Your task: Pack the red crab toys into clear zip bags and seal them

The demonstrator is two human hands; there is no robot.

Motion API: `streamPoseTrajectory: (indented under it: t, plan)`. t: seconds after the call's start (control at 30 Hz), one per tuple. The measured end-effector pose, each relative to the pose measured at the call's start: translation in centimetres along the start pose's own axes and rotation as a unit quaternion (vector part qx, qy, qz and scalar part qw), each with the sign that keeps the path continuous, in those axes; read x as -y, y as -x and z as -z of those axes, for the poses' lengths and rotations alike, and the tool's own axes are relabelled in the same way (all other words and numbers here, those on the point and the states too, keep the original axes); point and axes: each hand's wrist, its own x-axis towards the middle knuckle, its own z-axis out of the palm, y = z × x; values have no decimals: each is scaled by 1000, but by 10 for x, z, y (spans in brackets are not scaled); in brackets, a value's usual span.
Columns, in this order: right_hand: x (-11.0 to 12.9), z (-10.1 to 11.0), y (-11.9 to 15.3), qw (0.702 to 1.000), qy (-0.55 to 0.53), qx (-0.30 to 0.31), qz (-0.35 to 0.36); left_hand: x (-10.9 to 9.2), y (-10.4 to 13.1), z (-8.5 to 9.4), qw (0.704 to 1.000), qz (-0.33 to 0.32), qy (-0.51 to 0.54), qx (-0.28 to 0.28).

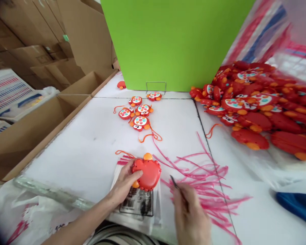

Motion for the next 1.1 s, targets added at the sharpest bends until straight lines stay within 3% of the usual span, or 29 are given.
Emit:
streamPoseTrajectory:
  t: [0.13, 0.23, 1.1]
  plan:
    - [38, -38, -15, 995, 39, 18, 92, 0, 3, 2, 999, -13, -30, 3]
    - [47, -52, -24, 993, 62, 19, 101, -2, 4, 2, 999, -17, -30, 5]
    - [36, -53, -22, 985, 120, 34, 123, -2, 3, 3, 998, -15, -64, 14]
